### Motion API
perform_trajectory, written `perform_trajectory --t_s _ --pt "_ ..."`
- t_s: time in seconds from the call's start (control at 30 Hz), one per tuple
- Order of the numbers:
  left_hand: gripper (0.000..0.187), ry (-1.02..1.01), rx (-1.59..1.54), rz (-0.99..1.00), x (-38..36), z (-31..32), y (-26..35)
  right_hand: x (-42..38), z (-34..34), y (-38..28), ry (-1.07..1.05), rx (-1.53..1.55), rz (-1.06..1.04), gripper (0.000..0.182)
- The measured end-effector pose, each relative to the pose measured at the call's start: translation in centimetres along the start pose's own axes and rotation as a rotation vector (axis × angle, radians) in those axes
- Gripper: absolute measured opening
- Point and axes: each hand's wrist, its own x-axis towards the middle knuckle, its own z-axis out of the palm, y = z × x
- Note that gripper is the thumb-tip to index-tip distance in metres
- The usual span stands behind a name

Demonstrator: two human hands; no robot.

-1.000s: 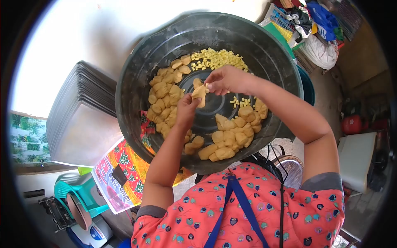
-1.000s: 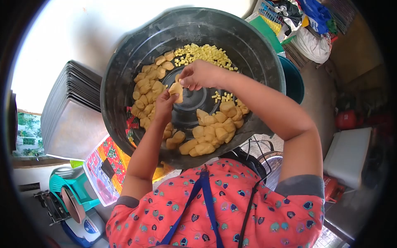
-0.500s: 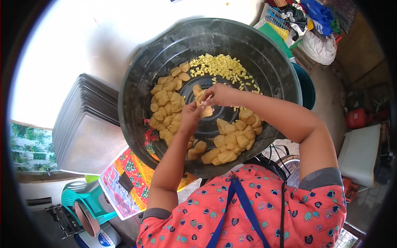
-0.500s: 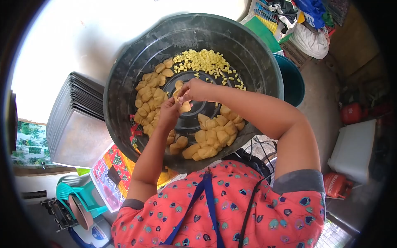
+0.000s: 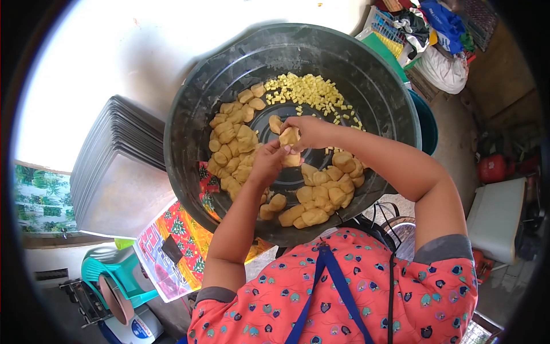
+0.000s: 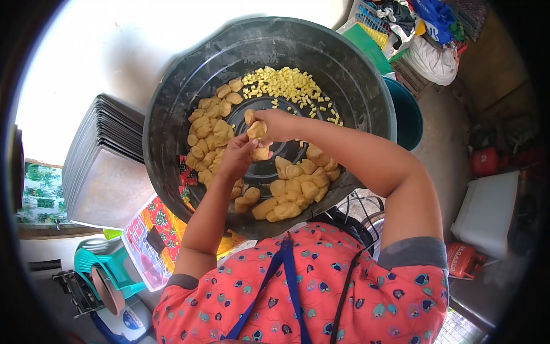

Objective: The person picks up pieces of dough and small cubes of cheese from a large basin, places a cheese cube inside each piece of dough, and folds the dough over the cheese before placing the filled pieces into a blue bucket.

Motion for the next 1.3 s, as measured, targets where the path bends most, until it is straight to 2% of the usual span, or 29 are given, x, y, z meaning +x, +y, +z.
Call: perform_trajectory --t_s 0.17,0.27,0.37,0.47,0.57,0.67,0.8,0.9,1.0,1.07,1.3 --pt "0.031 0.12 -0.184 0.048 0.2 0.1 0.1 0.2 0.7 -0.5 0.015 -0.017 -0.102 0.053" --pt "0.041 -0.131 -0.479 0.038 0.1 -1.7 0.4 -0.1 2.4 0.1 0.24 -0.335 -0.58 0.043" --pt "0.047 -0.088 -0.49 0.058 -0.2 -0.9 1.0 -0.8 2.0 -0.7 0.301 -0.472 -0.602 0.036" --pt "0.049 -0.141 -0.345 0.085 -0.3 -0.6 1.6 -0.4 0.9 -1.2 0.163 -0.142 -0.297 0.026" --pt "0.051 -0.1 -0.019 0.077 -0.8 0.4 2.2 0.5 -0.4 0.1 0.081 0.134 -0.037 0.021" --pt "0.045 0.11 0.12 0.214 -0.1 0.4 0.6 0.3 -0.3 -0.3 0.066 0.217 0.013 0.025" --pt "0.028 0.17 0.121 0.253 0.0 -0.3 0.4 0.2 -0.3 -0.4 0.062 0.328 0.092 0.03" --pt "0.022 0.19 0.108 0.299 0.2 -0.7 0.1 0.5 1.1 0.8 0.24 0.137 -0.141 0.03" --pt "0.023 0.184 0.1 0.258 0.2 -0.7 0.3 0.6 0.6 0.6 0.04 0.055 0.011 0.026" --pt "0.024 0.187 0.044 0.192 -0.1 0.0 0.8 0.4 -0.1 0.2 0.02 0.031 0.037 0.023" --pt "0.026 0.189 0.123 0.21 -0.2 -0.5 0.5 -0.3 -0.4 -0.6 -0.105 0.08 0.029 0.017"
